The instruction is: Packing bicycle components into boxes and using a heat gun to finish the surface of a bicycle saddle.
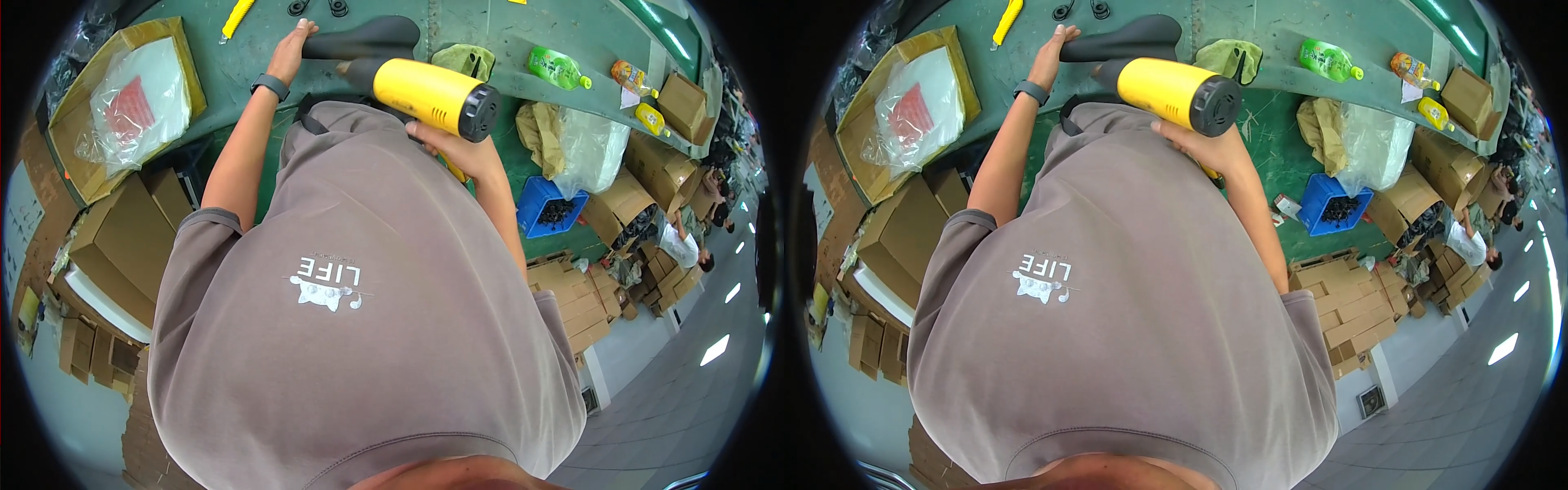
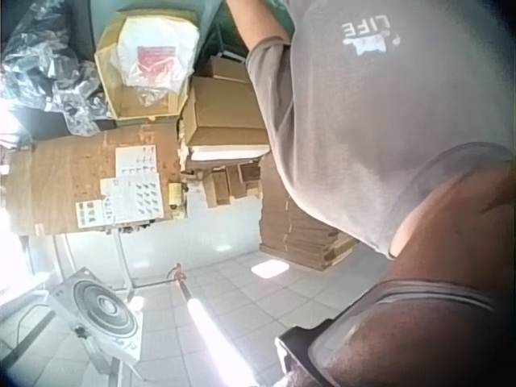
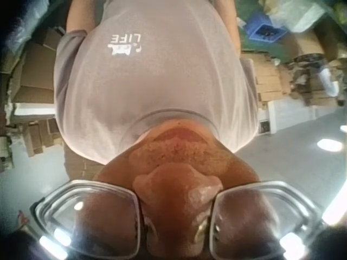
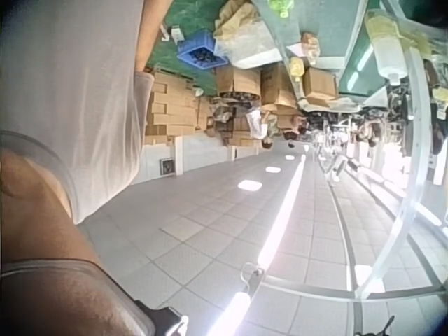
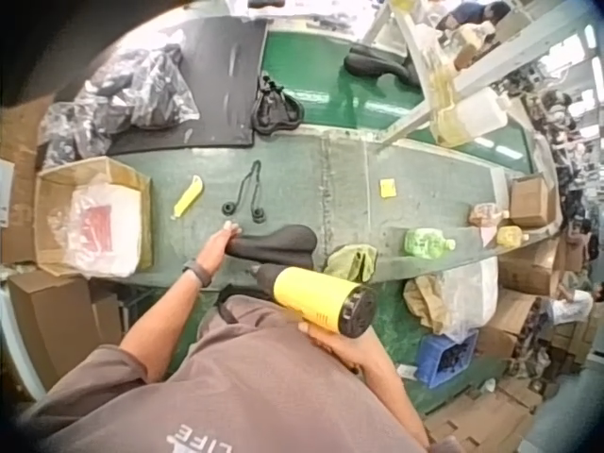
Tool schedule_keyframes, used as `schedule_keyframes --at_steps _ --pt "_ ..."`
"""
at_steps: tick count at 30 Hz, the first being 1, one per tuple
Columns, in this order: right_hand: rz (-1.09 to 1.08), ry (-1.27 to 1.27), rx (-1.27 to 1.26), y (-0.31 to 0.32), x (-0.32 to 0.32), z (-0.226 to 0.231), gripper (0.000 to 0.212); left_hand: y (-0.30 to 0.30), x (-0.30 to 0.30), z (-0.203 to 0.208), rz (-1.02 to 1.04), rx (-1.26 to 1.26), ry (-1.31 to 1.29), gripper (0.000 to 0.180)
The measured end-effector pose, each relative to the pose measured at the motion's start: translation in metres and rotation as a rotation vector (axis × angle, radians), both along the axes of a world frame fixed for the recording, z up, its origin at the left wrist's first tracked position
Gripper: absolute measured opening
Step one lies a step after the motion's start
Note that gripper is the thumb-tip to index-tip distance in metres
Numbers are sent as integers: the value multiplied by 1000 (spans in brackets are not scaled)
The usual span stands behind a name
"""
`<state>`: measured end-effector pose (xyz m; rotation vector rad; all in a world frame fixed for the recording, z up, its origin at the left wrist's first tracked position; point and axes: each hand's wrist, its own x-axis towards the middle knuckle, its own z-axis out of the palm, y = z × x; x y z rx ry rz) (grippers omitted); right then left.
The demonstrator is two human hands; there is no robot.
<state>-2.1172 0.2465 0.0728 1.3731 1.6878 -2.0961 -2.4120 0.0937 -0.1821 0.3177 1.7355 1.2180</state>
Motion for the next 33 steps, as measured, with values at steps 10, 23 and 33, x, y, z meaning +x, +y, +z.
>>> schedule_keyframes --at_steps 10,23,33 --pt "-102 -78 2 19 28 -16 28 3 0 -8 -114 -72 105 79" --pt "-343 -188 28 22 51 -17 25 2 11 -2 -172 -58 240 75" --pt "-248 -124 -114 25 67 5 23 -3 11 -15 -198 -90 242 73"
